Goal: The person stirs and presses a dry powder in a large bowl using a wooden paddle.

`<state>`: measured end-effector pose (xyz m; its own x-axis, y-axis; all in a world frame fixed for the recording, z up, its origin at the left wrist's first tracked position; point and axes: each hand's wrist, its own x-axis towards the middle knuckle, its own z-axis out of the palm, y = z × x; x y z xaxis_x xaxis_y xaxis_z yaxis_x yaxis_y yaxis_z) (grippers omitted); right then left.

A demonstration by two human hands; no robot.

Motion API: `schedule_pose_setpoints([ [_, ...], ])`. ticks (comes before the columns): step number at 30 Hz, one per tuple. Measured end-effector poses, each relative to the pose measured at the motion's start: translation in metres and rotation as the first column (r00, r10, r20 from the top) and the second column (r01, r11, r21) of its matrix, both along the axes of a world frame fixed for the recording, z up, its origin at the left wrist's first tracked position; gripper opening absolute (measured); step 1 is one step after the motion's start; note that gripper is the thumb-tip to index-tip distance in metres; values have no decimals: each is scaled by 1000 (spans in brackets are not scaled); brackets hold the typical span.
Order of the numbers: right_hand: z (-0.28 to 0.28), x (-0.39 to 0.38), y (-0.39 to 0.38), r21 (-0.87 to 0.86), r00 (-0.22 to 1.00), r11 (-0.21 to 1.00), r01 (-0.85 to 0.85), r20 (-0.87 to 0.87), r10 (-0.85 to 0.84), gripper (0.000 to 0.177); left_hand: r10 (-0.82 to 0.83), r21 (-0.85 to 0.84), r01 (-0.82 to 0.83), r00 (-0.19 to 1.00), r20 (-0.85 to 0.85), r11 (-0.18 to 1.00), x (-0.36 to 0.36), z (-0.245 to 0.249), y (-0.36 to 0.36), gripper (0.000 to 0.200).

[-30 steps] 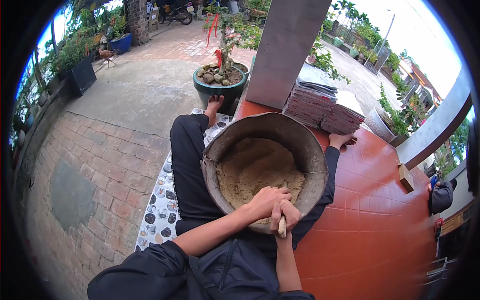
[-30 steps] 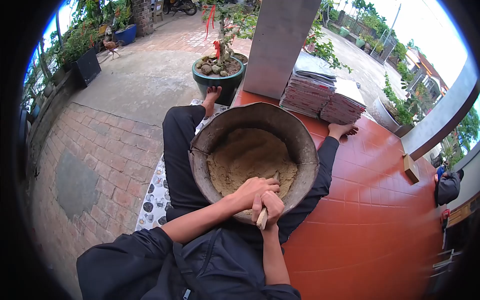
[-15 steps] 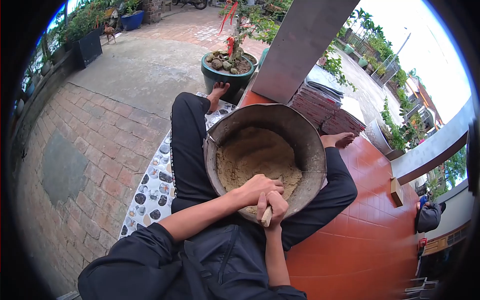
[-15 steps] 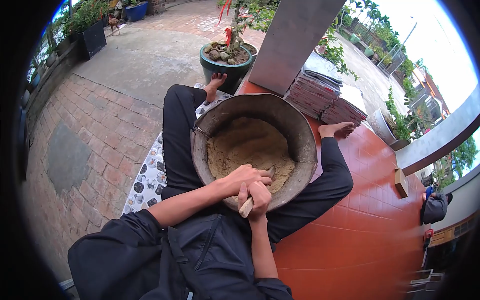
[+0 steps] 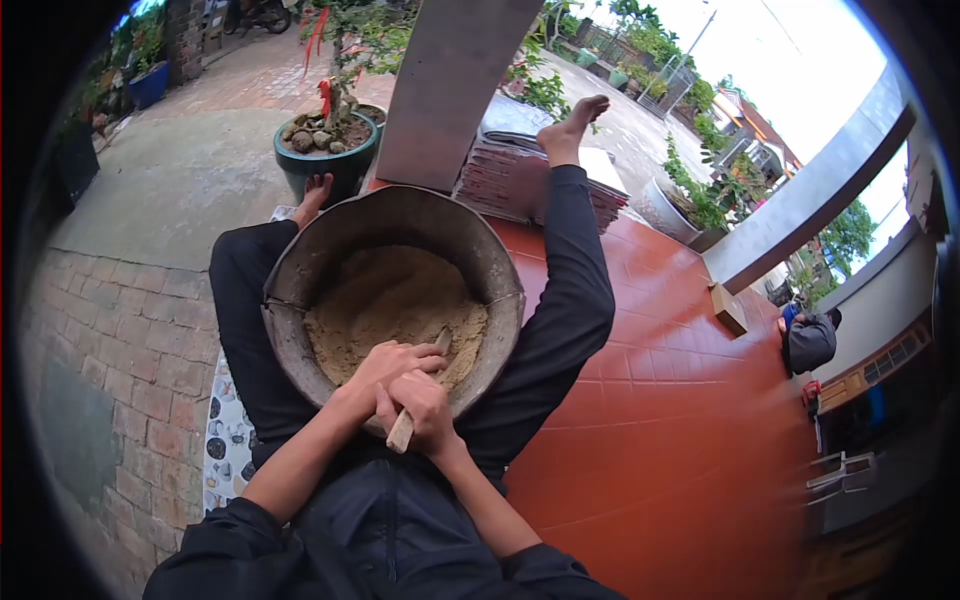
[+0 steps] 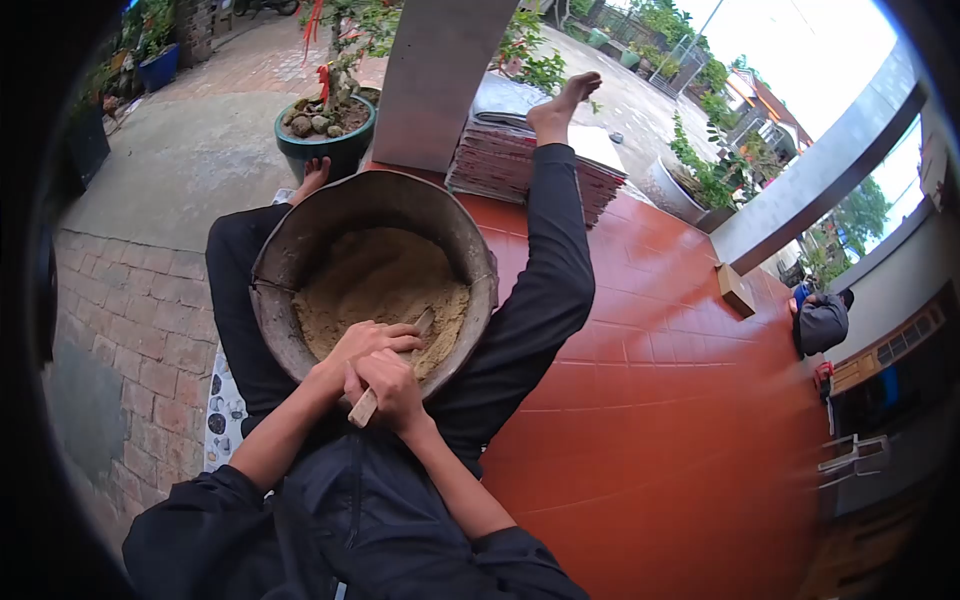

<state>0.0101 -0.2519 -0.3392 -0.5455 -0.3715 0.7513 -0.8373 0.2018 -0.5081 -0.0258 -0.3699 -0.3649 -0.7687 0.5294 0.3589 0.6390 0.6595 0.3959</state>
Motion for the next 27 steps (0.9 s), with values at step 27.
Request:
schedule_pose_setpoints([
  [27, -15, 4, 3, 22, 999, 1000, 14, -43, -13, 23, -30, -79, 26, 998, -53, 997, -9, -6, -3, 28],
])
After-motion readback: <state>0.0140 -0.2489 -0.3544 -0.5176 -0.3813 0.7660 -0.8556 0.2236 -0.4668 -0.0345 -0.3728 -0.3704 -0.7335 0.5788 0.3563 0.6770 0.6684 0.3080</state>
